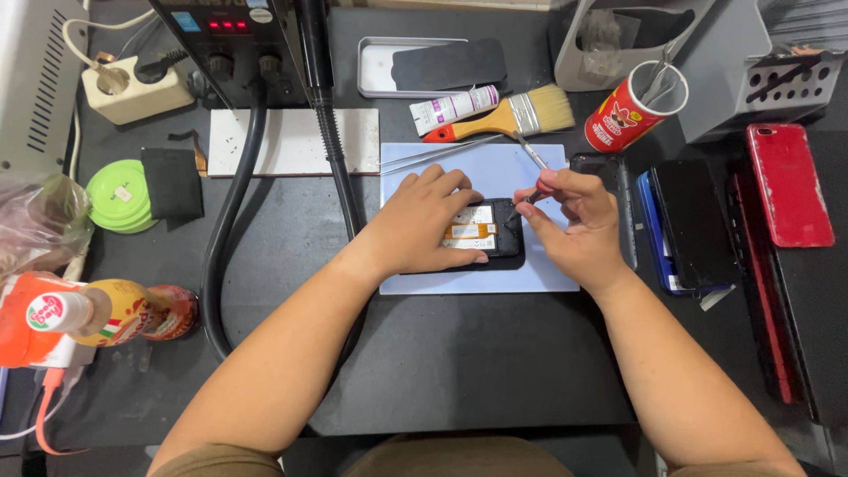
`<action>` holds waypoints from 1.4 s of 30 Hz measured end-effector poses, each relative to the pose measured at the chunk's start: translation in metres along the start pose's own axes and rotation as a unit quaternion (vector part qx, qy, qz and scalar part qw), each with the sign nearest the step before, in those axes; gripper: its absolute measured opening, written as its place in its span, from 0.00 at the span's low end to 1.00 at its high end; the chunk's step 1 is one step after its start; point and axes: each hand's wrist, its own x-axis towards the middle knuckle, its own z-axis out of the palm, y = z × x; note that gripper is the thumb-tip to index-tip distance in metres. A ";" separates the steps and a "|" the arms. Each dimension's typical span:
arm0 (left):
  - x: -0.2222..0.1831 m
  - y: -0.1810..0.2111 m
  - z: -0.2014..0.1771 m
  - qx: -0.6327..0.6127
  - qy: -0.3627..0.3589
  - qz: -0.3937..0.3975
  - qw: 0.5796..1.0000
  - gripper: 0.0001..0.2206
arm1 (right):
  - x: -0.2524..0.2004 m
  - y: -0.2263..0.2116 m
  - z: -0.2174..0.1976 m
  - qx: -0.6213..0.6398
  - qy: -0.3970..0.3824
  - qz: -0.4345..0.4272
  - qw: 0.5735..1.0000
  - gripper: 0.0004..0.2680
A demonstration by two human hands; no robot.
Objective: The person disassembles a black smartphone by prying the screen from the frame with a plastic card. They then use a screwdriver to remove screws from the internal metal bracket and disconnect a ribbon cable.
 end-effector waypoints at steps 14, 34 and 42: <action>-0.002 -0.004 0.001 -0.016 0.011 0.027 0.999 0.31 | -0.001 0.013 0.003 -0.036 0.048 -0.039 0.997 0.24; 0.002 -0.006 -0.012 -0.054 -0.017 -0.008 0.998 0.33 | 0.020 0.014 0.016 -0.126 0.062 -0.140 0.980 0.24; 0.003 0.000 -0.017 -0.031 -0.016 -0.011 0.999 0.34 | 0.011 0.027 0.008 -0.044 0.058 -0.084 0.994 0.24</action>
